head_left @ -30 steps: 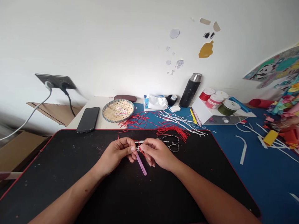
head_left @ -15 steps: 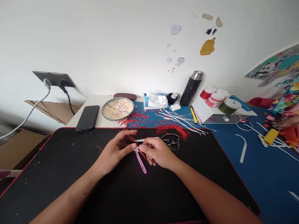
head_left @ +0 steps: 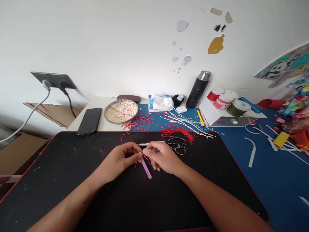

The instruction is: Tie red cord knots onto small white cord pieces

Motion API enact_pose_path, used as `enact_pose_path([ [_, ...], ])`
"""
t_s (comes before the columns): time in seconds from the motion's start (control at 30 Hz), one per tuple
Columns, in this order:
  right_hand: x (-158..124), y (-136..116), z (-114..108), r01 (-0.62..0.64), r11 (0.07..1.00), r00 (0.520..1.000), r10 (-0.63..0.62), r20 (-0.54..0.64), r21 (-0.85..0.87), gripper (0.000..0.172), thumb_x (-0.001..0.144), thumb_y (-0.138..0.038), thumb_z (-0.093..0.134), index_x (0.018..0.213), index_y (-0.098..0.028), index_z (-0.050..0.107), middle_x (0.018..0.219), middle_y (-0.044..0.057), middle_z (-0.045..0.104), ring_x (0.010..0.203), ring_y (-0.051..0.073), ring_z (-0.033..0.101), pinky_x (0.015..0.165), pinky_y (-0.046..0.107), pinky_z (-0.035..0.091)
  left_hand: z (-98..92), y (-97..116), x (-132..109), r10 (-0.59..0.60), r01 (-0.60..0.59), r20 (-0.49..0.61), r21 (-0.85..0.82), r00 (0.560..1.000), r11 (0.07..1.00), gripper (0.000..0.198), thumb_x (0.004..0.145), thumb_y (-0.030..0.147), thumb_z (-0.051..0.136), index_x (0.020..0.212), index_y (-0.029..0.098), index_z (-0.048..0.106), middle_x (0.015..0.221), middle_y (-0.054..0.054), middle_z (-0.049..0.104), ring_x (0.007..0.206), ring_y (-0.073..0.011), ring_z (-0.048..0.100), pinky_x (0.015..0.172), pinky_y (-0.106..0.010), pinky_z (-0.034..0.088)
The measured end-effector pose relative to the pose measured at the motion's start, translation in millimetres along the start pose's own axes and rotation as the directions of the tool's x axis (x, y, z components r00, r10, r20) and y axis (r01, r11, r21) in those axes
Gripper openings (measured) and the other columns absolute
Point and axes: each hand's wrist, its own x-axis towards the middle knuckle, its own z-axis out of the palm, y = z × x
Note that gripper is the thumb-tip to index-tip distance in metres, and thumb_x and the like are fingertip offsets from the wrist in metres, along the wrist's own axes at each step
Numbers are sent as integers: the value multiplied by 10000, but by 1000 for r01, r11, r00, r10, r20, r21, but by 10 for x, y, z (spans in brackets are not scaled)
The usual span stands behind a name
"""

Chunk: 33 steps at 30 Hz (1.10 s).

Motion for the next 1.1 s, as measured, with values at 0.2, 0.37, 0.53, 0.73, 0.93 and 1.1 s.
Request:
enact_pose_path([
  [0.2,12,-21,13,14,999,1000,-14,-8,43,346,935,-542,644,921,-208,555,517,-85,544,366,95,477,343,187,387,88,-52,33,-29,16,-45,-281,999,960,371,840,505,806,887,199,602,733,-21,750,686,-180,674,657,-285,514],
  [0.37,21,-19,21,24,998,999,-23,-26,57,227,928,-410,654,955,-192,594,612,-64,582,385,85,504,333,177,391,159,-64,32,-50,35,-33,-353,998,935,416,846,542,800,903,200,570,732,-27,756,670,-182,693,671,-304,544],
  [0.53,17,1,17,18,999,999,-17,-35,34,178,949,-363,627,907,-197,578,608,-67,568,376,77,491,332,172,383,102,-55,29,-46,46,4,-270,999,962,426,846,574,785,882,189,606,754,-23,722,703,-175,664,664,-291,525],
  [0.73,5,27,19,4,1000,1000,-4,-13,-19,167,974,-357,625,941,-194,604,562,-86,520,388,72,491,363,159,374,-50,-8,12,-62,60,-21,-98,998,993,476,834,577,776,1076,179,682,731,25,636,606,-132,535,546,-246,412],
  [0.93,-3,26,24,-6,999,1000,5,-10,-46,118,981,-306,612,946,-193,605,602,-78,537,401,62,494,360,146,361,-78,43,0,-84,82,21,64,996,995,407,865,571,731,898,166,740,739,-5,670,650,-147,558,607,-265,447],
  [1.1,0,21,21,7,1000,1000,-7,-7,-31,150,1007,-330,586,951,-192,603,568,-75,538,404,71,497,364,147,385,-23,-4,23,-84,87,30,-122,996,989,429,837,593,761,890,172,693,732,-17,722,628,-158,626,575,-266,477],
])
